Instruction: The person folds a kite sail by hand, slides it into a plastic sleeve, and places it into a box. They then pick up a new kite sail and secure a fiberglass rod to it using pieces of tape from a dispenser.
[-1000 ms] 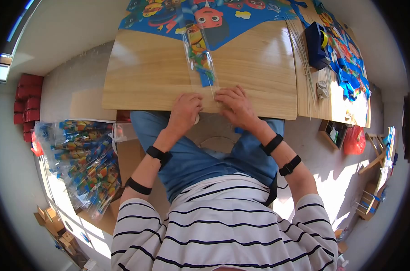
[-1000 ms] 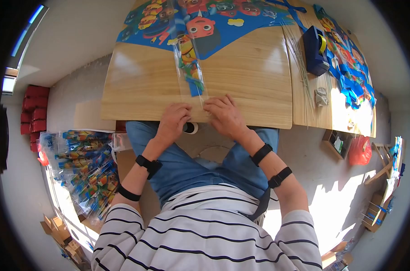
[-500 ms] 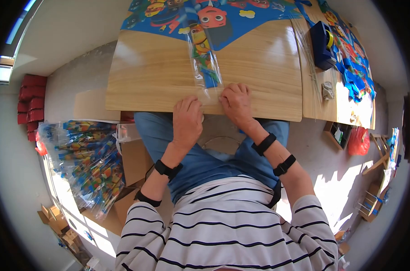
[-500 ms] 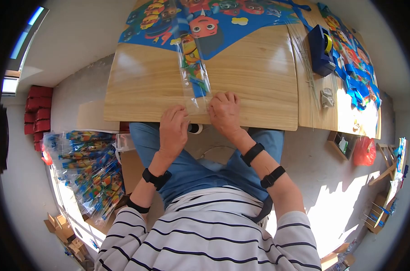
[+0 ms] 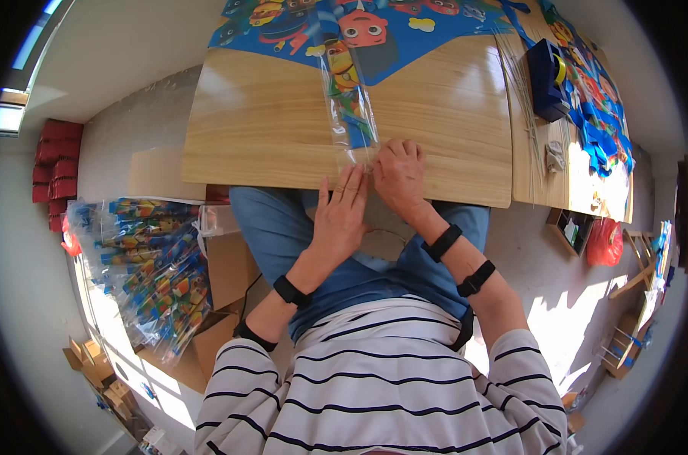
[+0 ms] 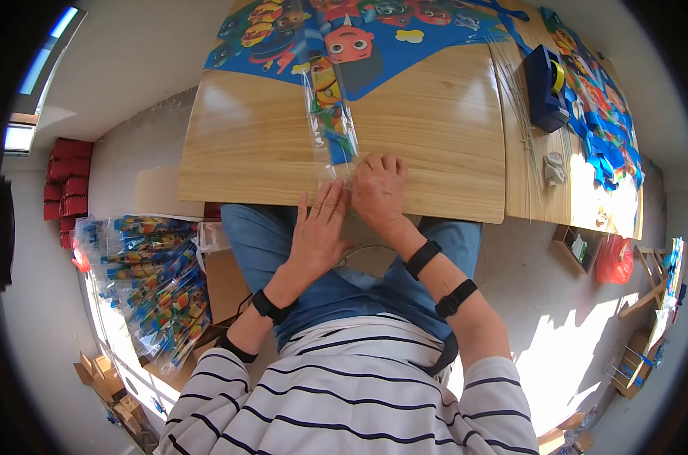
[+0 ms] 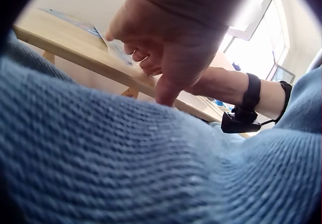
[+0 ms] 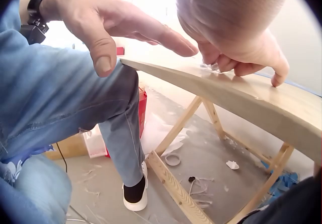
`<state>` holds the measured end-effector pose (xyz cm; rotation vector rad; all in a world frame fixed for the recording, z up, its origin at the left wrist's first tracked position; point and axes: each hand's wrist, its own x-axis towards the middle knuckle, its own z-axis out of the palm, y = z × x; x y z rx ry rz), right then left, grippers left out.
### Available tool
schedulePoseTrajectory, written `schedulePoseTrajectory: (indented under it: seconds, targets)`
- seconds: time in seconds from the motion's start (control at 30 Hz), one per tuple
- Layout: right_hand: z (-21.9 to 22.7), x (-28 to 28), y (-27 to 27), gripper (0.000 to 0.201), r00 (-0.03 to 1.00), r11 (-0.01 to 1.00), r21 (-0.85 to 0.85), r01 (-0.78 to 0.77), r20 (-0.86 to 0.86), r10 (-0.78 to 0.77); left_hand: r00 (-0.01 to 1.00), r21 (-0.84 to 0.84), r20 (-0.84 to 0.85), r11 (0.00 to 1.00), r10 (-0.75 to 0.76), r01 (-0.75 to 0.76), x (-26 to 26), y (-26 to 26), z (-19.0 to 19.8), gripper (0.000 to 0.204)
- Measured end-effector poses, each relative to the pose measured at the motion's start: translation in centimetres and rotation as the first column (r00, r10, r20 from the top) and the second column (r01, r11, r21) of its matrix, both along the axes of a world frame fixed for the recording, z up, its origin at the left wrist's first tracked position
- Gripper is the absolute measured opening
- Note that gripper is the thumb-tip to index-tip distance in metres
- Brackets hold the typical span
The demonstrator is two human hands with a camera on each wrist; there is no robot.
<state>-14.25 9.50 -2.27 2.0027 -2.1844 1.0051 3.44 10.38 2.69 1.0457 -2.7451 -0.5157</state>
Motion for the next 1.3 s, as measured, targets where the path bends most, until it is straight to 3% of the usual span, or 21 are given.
schedulePoseTrajectory:
  seconds: [0.2, 0.3, 0.4, 0.5, 0.63, 0.8, 0.9, 1.1, 1.3]
  targets:
    - [0.1, 0.5, -0.2, 0.019, 0.996, 0.999, 0.042, 0.035, -0.084, -0.031, 0.997, 0.056, -0.006, 0.995, 0.079, -0.078, -0.1, -0.5, -0.1, 0.093]
    - [0.2, 0.5, -0.2, 0.02, 0.997, 0.999, 0.046, 0.029, -0.074, -0.026, 0.963, 0.014, -0.206, 0.984, 0.175, -0.176, 0.7, -2.4, -1.1, 0.081]
    - [0.2, 0.5, -0.2, 0.02, 0.998, 0.998, 0.052, 0.028, -0.061, -0.025, 0.889, 0.135, -0.331, 0.948, 0.316, -0.287, 1.1, -4.3, -1.9, 0.064]
    - [0.1, 0.3, 0.0, 0.019, 1.0, 0.999, 0.034, 0.013, 0.011, -0.013, 0.859, 0.18, -0.35, 0.927, 0.374, -0.33, 0.7, -5.3, -2.1, 0.044]
    - [0.2, -0.9, 1.1, 0.02, 0.973, 0.994, -0.001, -0.108, 0.205, 0.106, 0.895, 0.114, -0.363, 0.965, 0.26, -0.234, 0.2, -5.9, -2.5, 0.027]
    - [0.7, -1.7, 2.5, 0.024, 0.952, 0.984, 0.003, -0.181, 0.252, 0.174, 0.928, -0.014, -0.347, 0.989, 0.134, -0.148, 0.2, -5.3, -2.3, 0.023]
    - [1.0, -1.5, 2.5, 0.023, 0.958, 0.984, 0.011, -0.176, 0.232, 0.168, 0.926, 0.003, -0.358, 0.992, 0.117, -0.125, 0.1, -5.5, -2.6, 0.022]
    - [0.9, -1.5, 2.2, 0.017, 0.967, 0.982, -0.02, -0.19, 0.166, 0.191, 0.885, 0.028, -0.418, 0.976, 0.207, -0.215, -1.0, -5.0, -1.9, 0.015]
    - [2.1, -2.4, 0.7, 0.017, 0.97, 0.991, -0.044, -0.129, 0.202, 0.136, 0.923, 0.068, -0.334, 0.981, 0.192, -0.179, -1.3, -5.3, -2.7, 0.013]
